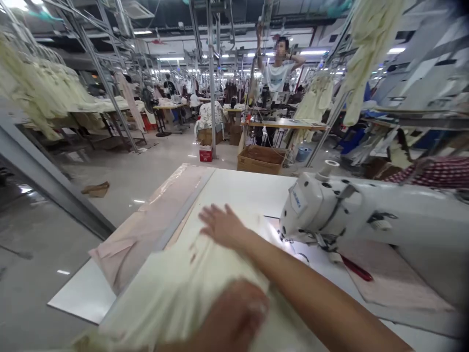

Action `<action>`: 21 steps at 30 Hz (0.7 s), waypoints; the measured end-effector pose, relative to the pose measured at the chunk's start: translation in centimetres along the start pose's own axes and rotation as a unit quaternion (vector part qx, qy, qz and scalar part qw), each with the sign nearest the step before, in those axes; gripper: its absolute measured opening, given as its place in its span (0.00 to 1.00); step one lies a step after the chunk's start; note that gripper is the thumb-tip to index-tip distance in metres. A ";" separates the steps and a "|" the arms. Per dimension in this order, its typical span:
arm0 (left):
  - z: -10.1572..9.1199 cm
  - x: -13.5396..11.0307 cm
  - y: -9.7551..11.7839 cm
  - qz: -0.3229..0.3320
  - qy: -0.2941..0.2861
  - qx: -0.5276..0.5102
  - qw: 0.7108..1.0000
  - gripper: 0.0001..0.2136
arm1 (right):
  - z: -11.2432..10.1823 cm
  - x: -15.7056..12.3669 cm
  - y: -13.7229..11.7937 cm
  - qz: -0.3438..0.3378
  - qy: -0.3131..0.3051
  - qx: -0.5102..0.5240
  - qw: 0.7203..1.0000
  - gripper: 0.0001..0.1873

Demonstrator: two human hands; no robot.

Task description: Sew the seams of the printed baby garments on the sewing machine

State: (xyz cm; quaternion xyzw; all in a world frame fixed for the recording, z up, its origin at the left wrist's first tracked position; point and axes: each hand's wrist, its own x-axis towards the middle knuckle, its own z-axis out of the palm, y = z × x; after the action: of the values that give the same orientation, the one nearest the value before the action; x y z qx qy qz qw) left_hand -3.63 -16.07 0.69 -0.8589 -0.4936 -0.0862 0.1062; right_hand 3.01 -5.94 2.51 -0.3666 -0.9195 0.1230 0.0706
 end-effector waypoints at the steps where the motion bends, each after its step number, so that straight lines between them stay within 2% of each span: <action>1: -0.3 -0.7 -1.4 0.034 0.002 -0.012 0.999 0.25 | -0.5 -0.3 0.7 0.045 0.026 -0.008 0.999 0.26; 3: -0.4 -1.8 -4.9 0.123 -0.034 -0.049 0.991 0.26 | -0.9 -2.9 1.1 0.081 0.054 -0.021 0.995 0.25; 5: -0.2 -2.7 -8.9 0.203 -0.067 -0.069 0.974 0.28 | -0.6 -7.5 0.8 0.057 0.046 -0.025 0.997 0.24; 7: -0.2 -3.5 -12.0 0.243 -0.086 -0.069 0.964 0.28 | 0.2 -13.2 0.5 0.030 0.020 -0.023 0.999 0.26; 9: -0.7 -4.0 -13.1 0.246 -0.096 -0.061 0.962 0.27 | 1.0 -18.6 0.9 0.047 0.027 -0.029 0.998 0.25; 11: -1.5 -3.7 -11.6 0.230 -0.095 -0.073 0.966 0.25 | 1.5 -22.1 1.8 0.079 0.111 -0.058 0.989 0.21; 13: -2.3 -2.4 -8.2 0.221 -0.098 -0.112 0.964 0.20 | 1.5 -23.4 2.5 0.097 0.172 -0.061 0.978 0.17; 15: -2.8 -0.5 -4.3 0.217 -0.122 -0.138 0.959 0.18 | 1.2 -22.9 2.6 0.101 0.185 -0.044 0.977 0.14; 17: -2.8 1.4 -1.5 0.197 -0.162 -0.131 0.958 0.18 | 0.9 -21.8 2.4 0.105 0.177 -0.039 0.978 0.14; 19: -2.7 2.9 -0.2 0.167 -0.193 -0.130 0.958 0.18 | 0.7 -20.8 2.0 0.108 0.193 -0.060 0.974 0.12; 21: -2.8 3.9 -0.3 0.136 -0.205 -0.148 0.958 0.18 | 0.5 -20.3 1.5 0.082 0.231 -0.080 0.966 0.10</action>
State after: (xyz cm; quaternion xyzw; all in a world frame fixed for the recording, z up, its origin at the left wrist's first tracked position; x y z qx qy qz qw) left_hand -2.06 -13.40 4.45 -0.9232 -0.3652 0.0355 -0.1148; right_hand 18.54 -18.99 0.79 -0.4637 -0.8520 -0.0334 0.2408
